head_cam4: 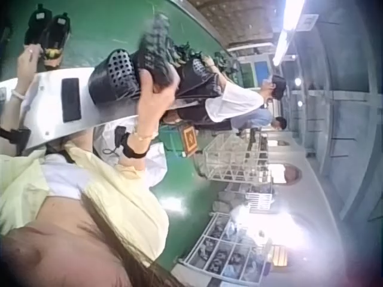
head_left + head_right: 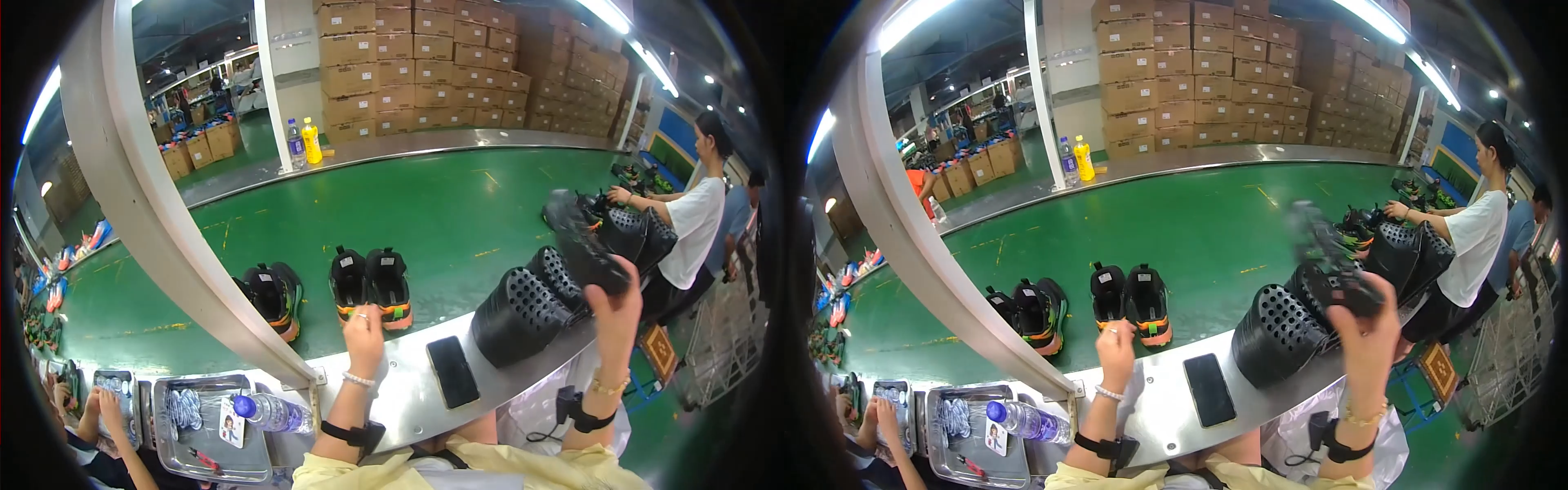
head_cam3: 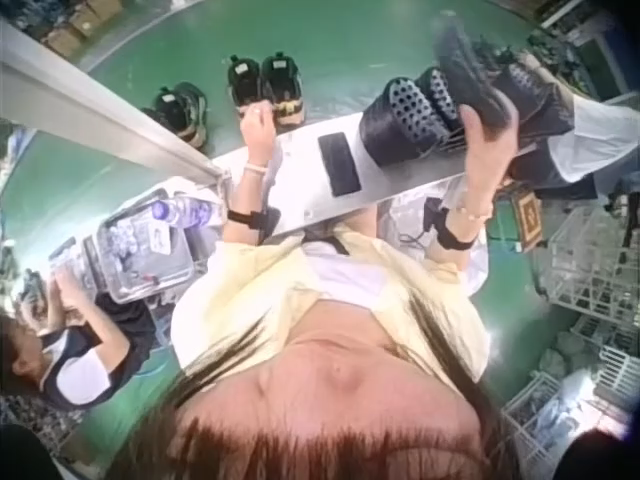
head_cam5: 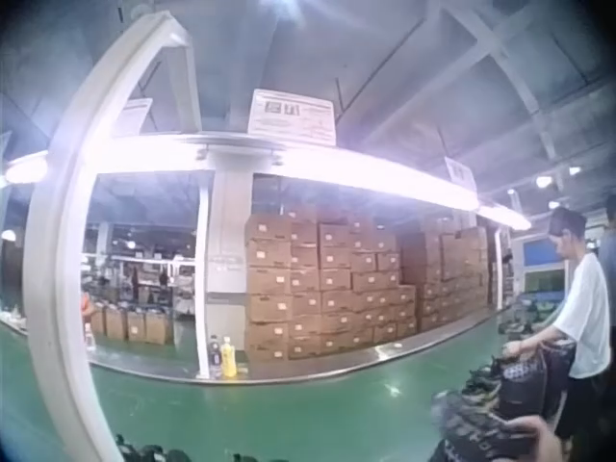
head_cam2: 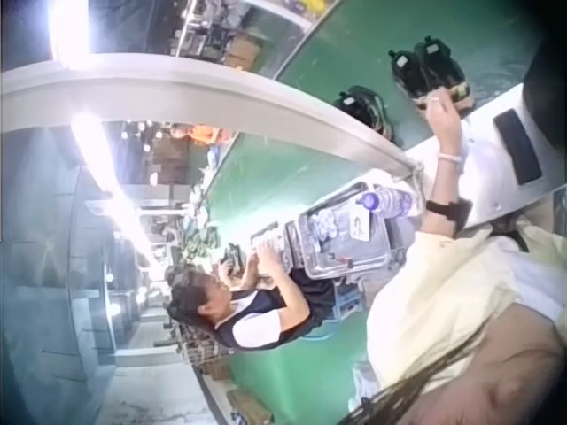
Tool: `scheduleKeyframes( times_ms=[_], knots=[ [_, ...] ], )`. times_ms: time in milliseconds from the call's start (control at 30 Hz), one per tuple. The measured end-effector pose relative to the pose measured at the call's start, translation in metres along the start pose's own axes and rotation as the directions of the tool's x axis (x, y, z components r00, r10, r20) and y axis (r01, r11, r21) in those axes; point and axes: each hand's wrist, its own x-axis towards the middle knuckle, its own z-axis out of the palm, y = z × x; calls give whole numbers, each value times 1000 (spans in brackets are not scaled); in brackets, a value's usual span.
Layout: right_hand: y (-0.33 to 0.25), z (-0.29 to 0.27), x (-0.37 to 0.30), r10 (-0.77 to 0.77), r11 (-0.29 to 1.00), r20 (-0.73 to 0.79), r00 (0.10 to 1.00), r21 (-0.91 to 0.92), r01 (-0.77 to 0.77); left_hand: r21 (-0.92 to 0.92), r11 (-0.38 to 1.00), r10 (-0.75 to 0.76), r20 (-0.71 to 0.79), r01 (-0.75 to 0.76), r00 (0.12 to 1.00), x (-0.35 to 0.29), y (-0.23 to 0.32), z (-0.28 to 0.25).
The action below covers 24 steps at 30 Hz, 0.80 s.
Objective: Inspecting and organizing manufactured shoes on a production line.
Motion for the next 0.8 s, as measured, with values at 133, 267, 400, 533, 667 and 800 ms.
scheduleKeyframes(
  times_ms=[133, 267, 400, 533, 667, 800],
  knots=[
    [-1, 122, -19, 39, 865, 544, 838, -439, 244, 131, 981, -158, 146, 140, 977, -34, -17, 8],
    [45, 218, -3, 236, 712, 704, 670, -594, 374, 102, 970, -241, 232, 222, 943, -32, -14, 18],
    [98, 271, -3, 169, 633, 765, 621, -568, 527, 105, 980, -189, 208, 170, 960, -27, -27, 18],
    [134, 298, -19, 46, 567, 789, 613, -526, 634, 126, 978, -185, 167, 166, 968, -28, -36, 18],
    [129, 310, -17, 113, 488, 802, 587, -559, 670, 68, 968, -251, 186, 242, 950, -26, -38, 15],
    [130, 326, -13, 344, 473, 718, 606, -689, 549, 47, 955, -297, 196, 293, 935, -27, -37, 12]
  ],
)
